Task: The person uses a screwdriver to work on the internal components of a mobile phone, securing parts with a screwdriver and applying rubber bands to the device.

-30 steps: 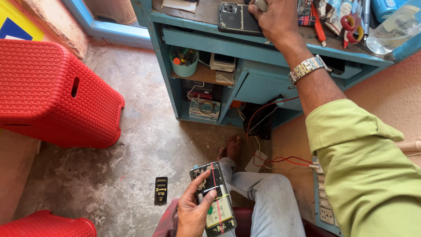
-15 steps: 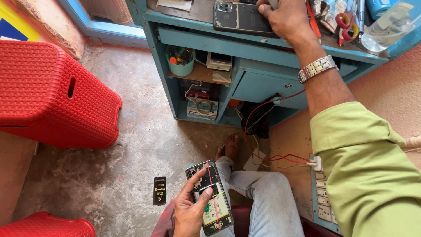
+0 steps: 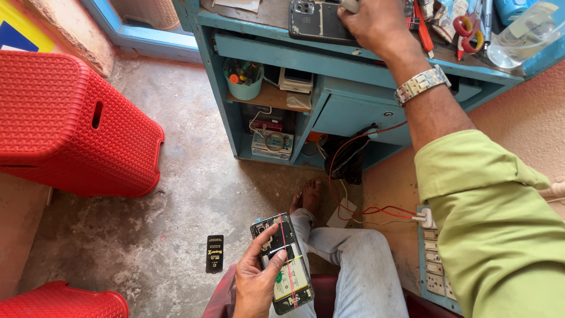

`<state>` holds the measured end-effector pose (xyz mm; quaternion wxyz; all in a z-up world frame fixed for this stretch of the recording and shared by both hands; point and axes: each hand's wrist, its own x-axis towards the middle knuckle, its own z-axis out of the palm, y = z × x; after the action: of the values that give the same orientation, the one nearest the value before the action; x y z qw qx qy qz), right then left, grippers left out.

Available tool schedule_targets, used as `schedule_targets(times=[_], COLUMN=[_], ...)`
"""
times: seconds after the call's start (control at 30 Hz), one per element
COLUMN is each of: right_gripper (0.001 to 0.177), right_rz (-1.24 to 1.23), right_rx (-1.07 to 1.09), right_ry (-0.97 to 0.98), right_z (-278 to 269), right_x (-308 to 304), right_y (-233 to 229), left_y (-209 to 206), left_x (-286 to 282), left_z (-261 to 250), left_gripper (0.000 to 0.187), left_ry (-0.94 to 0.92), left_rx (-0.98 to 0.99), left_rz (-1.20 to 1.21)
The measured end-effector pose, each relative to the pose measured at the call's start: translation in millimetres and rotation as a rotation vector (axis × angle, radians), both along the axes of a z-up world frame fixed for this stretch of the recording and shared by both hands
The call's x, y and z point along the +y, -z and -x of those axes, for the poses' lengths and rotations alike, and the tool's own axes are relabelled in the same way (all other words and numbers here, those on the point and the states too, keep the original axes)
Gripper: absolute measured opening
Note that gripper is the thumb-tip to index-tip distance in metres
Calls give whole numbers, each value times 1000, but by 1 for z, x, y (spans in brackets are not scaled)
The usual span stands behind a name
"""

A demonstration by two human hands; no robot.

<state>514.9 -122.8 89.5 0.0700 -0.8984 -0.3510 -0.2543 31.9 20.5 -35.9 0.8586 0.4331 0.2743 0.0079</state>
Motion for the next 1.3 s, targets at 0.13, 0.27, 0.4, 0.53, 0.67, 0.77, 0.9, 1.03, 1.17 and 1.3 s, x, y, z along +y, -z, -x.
schedule_targets(times=[0.13,0.27,0.4,0.53,0.67,0.77,0.9,1.03,1.17,1.3], right_gripper=[25,19,18,12,8,13,15,20,23,23], right_rz=[-37,349,-186,-312,-425,-474,-522,-519,-541,-612], right_rx=[156,6,309,511,712,713,678,630,638,794], right_ry=[45,228,97,-461,-335,-226,-195,-216,-184,-49], right_z=[-1,8,101,255,378,422,449,461,468,476], right_x=[-1,-23,-32,-33,-24,-32,-48,-57,-60,-62], right_y=[2,-8,-26,-1,30,40,47,47,50,52], left_y=[-5,-14,-15,-8,-5,-2,2,-4,-7,-4], left_x=[2,5,9,2,-3,-11,-21,-24,-27,-30], left_z=[-1,2,2,7,16,22,26,31,32,34], left_gripper=[52,44,34,23,23,23,20,18,15,14], left_ry=[13,40,91,115,200,245,323,362,365,349], left_rx=[21,-19,-48,-129,-211,-273,-215,-188,-134,-189], left_rz=[17,16,-174,-153,-116,-119,88,159,184,79])
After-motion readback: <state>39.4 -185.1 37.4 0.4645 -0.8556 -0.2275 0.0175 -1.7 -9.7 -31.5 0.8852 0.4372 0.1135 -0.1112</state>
